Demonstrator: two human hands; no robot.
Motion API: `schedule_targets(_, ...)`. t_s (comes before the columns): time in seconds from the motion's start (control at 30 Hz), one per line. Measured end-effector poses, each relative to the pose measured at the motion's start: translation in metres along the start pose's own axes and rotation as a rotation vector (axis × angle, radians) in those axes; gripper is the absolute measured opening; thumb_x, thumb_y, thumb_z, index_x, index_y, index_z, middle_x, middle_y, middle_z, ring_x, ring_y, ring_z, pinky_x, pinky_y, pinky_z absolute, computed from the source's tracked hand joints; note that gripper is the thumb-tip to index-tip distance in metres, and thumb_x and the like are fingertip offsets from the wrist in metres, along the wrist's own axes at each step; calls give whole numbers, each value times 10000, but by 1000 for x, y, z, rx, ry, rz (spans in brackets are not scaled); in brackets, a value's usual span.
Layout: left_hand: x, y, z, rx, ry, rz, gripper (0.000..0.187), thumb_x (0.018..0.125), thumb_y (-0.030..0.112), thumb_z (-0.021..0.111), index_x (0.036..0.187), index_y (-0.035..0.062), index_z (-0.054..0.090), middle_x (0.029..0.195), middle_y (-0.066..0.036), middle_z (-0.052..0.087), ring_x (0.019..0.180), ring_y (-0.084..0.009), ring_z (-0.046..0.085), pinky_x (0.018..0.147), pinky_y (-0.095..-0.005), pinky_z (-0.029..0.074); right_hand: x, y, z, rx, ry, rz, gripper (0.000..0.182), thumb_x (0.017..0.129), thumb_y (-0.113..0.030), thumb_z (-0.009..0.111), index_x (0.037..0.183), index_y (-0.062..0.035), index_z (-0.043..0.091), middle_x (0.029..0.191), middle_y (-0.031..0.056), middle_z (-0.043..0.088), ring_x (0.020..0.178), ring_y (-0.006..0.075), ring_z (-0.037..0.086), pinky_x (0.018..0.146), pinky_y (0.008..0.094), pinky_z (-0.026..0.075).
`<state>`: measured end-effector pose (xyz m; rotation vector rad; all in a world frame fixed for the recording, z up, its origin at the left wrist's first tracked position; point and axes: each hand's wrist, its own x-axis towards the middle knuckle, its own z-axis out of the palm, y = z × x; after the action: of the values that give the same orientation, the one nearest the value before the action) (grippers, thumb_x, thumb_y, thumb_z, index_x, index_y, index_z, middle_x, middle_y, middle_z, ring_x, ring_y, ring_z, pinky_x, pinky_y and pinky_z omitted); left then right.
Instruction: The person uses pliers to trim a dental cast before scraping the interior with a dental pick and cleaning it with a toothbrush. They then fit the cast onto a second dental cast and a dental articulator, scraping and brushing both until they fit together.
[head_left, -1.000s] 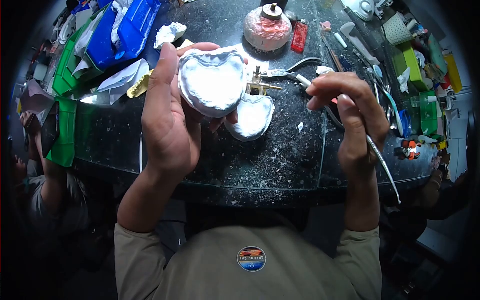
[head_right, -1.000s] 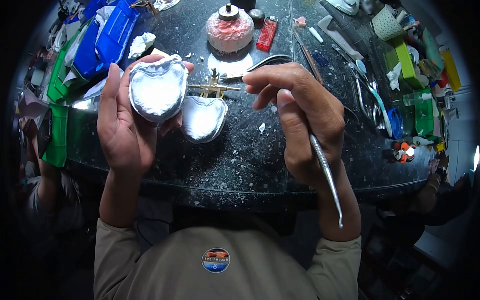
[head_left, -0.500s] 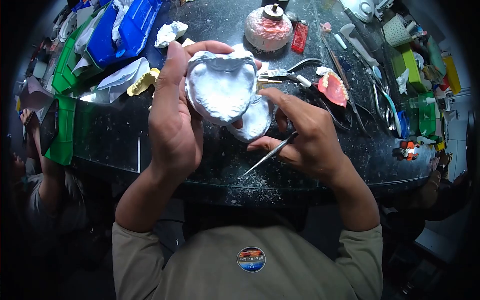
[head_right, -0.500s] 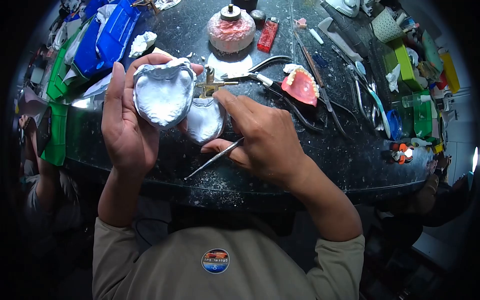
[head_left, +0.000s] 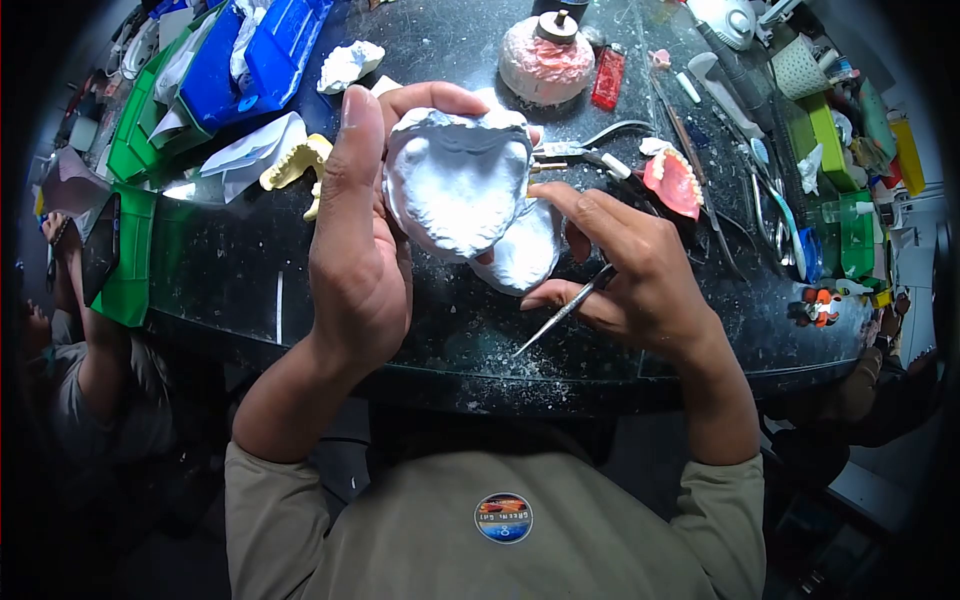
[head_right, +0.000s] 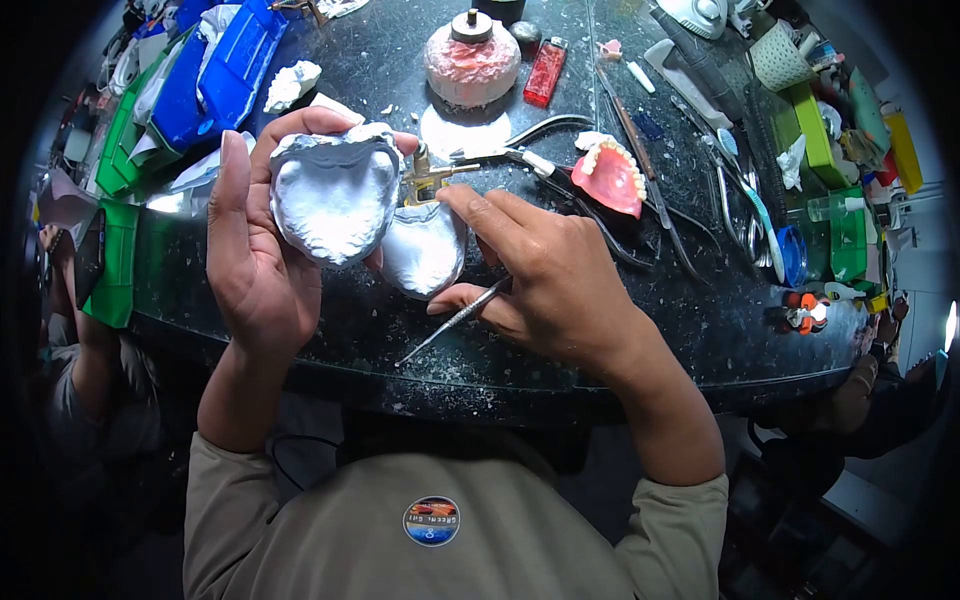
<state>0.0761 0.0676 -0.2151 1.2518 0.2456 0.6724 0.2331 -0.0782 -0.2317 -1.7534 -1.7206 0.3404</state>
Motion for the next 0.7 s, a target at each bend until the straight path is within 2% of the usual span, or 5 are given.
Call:
schedule_targets(0.2,-1,0,3,-11,36,-7,623,1040,439,106,1214,-41,463,1127,-139,587,1036,-170,626,907,-297,508,0,1,-3,-16,-32,-13,748,687,-359,811,1291,-27,519,862,93,600,628,238,602,553,353,473)
schedule_targets(0.33,2,-4,10,27,159,-48,670,996,549,117,1229,28,466,1119,-227,643,925,-212,683,614,-285,572,2,-1,-5,-12,43,-53,773,669,-323,841,1312,-34,523,819,78,586,606,177,552,544,307,456)
schedule_targets(0.4,1,-1,5,-43,93,-98,680,992,561,122,1236,25,463,1119,-224,644,916,-202,685,604,-281,573,2,-3,-12,-4,111,-74,808,638,-303,872,1326,-48,533,735,34,541,591,106,485,533,249,418)
schedule_targets(0.57,0,0,7,-108,48,-143,689,988,571,127,1245,23,456,1114,-226,643,908,-188,687,577,-271,569,1,-2,-13,111,266,-166,583,792,-130,706,1321,24,514,680,8,471,553,57,418,490,208,342)
schedule_targets(0.7,1,0,7,-167,42,-180,693,989,568,128,1251,14,450,1108,-243,640,906,-204,688,576,-273,568,-1,-7,-16,148,317,-125,492,875,-209,549,1304,30,523,696,28,495,563,64,433,497,216,349)
